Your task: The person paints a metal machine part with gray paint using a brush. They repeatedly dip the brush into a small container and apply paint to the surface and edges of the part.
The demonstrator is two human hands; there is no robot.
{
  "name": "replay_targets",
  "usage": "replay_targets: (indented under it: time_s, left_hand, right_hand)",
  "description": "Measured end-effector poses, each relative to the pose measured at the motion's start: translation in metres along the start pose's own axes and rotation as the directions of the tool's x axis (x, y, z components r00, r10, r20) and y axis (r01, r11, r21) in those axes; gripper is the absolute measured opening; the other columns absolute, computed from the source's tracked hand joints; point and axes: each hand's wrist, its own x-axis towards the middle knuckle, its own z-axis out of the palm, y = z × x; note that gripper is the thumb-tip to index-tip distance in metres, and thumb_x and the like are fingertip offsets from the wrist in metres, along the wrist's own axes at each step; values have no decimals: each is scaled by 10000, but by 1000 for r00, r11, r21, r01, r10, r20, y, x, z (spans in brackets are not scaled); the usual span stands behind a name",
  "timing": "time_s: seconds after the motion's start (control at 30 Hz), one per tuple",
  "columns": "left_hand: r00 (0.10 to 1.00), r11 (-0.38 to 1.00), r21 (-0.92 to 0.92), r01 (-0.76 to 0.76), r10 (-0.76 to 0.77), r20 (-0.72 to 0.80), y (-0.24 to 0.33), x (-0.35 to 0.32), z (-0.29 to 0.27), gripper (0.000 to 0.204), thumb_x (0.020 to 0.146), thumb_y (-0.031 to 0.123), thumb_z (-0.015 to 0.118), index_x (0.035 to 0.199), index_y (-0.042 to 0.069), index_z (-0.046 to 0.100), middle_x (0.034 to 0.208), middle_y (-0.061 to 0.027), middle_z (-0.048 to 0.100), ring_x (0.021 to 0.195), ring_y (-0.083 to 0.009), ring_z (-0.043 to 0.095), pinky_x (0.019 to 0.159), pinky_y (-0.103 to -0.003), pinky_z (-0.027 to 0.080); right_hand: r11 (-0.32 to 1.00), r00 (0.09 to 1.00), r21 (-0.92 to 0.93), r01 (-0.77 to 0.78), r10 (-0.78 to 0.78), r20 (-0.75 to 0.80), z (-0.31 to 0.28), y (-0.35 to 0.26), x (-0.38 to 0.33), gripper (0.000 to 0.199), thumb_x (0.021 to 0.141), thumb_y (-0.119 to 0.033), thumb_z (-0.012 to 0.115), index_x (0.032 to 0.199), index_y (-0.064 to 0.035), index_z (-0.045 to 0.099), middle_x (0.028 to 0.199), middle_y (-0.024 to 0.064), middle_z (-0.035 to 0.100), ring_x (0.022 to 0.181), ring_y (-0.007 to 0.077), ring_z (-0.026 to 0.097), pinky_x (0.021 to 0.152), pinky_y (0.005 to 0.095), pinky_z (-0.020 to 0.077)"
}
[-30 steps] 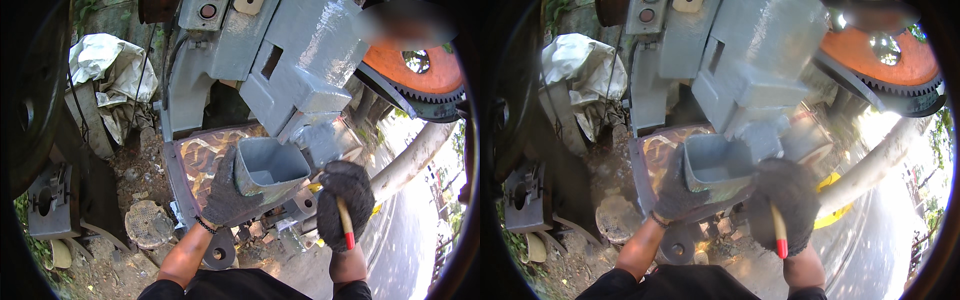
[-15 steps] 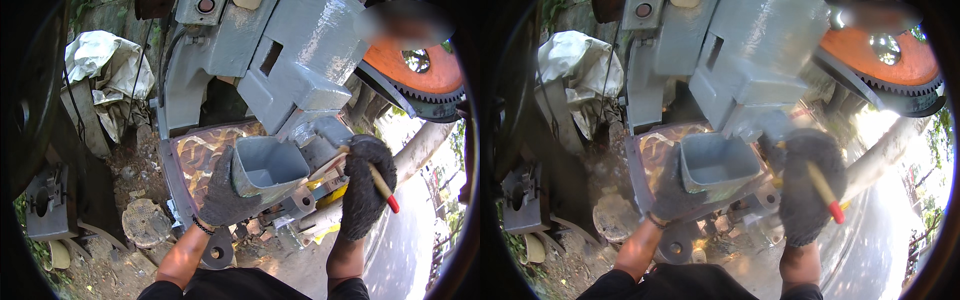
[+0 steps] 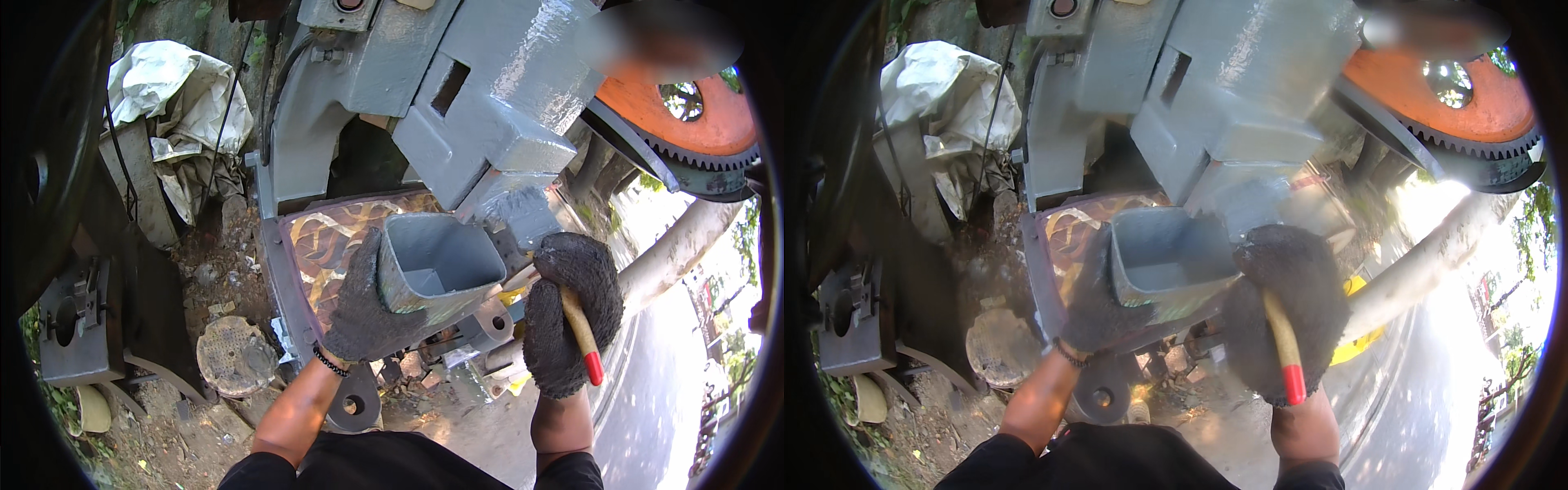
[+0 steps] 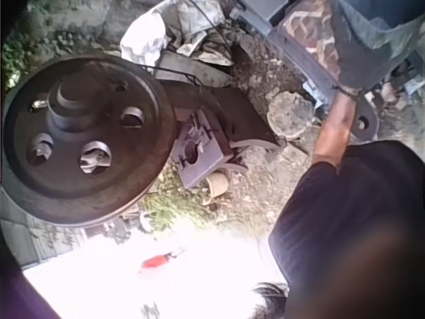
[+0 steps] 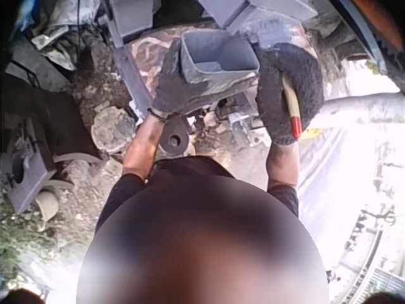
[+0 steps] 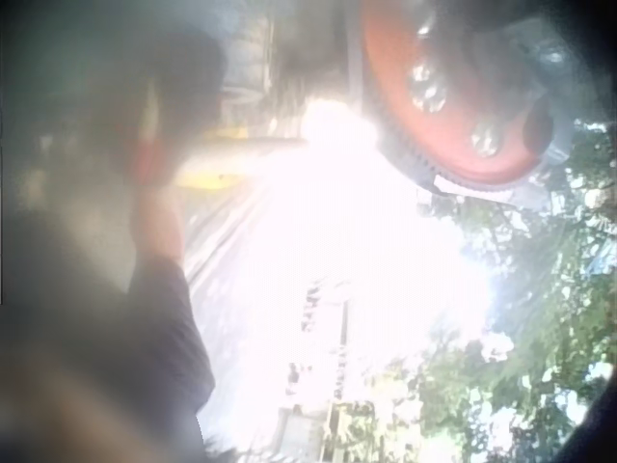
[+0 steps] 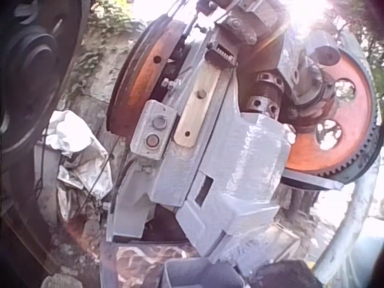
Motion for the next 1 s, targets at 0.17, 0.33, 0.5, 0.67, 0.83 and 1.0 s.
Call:
replay_targets:
  time_s: [0.17, 0.33, 0.5, 0.67, 0.83, 1.0]
  left_hand:
    - [994, 987, -116, 109, -105, 45, -2, -2, 8, 1201, 721, 398, 966, 1621, 13, 271, 1514, -194, 522, 1362, -318, 579, 1095, -422, 519]
    - [979, 949, -249, 195, -172, 110, -13, -6, 20, 1284, 667, 345, 982, 1631, -25, 220, 1585, -234, 417, 1479, -365, 441, 1231, -464, 369]
    - [969, 898, -369, 241, -199, 148, -24, -12, 20, 1279, 671, 353, 985, 1628, -30, 227, 1579, -234, 430, 1479, -368, 443, 1235, -461, 361]
    - [987, 943, -300, 146, -116, 115, -34, -8, 25, 1273, 675, 364, 986, 1623, -31, 235, 1580, -236, 433, 1476, -376, 446, 1232, -469, 360]
    - [991, 974, -201, 106, -87, 99, -49, -10, 33, 1278, 668, 370, 990, 1621, -30, 239, 1589, -231, 428, 1487, -378, 432, 1232, -478, 358]
    - [980, 945, -267, 191, -166, 113, -48, -13, 36, 1275, 671, 383, 985, 1629, -12, 242, 1585, -226, 438, 1477, -377, 448, 1227, -479, 367]
  right_hand:
    - [984, 966, -47, 172, -159, 203, 21, -5, -9, 343, 723, 9, 761, 1057, -54, 716, 1100, 171, 720, 1006, 364, 711, 896, 497, 562]
    - [970, 873, -50, 237, -190, 449, 24, -9, -25, 415, 695, -89, 803, 1100, -58, 720, 1137, 155, 708, 996, 368, 707, 851, 492, 560]
    - [960, 910, -70, 271, -232, 342, 23, 0, -34, 439, 684, -131, 814, 1107, -60, 721, 1182, 154, 697, 1024, 367, 702, 854, 501, 553]
    - [990, 873, -8, 138, -117, 474, 45, 14, -45, 449, 676, -205, 809, 1097, -70, 729, 1180, 148, 694, 959, 357, 698, 814, 498, 546]
    - [978, 920, 109, 180, -206, 332, 42, 21, -63, 367, 694, -166, 796, 1049, -82, 753, 1168, 149, 705, 947, 360, 708, 819, 489, 559]
    - [970, 973, 188, 157, -184, 136, 59, 41, -83, 364, 708, -65, 815, 1067, -90, 759, 1194, 147, 717, 1061, 365, 725, 903, 484, 586]
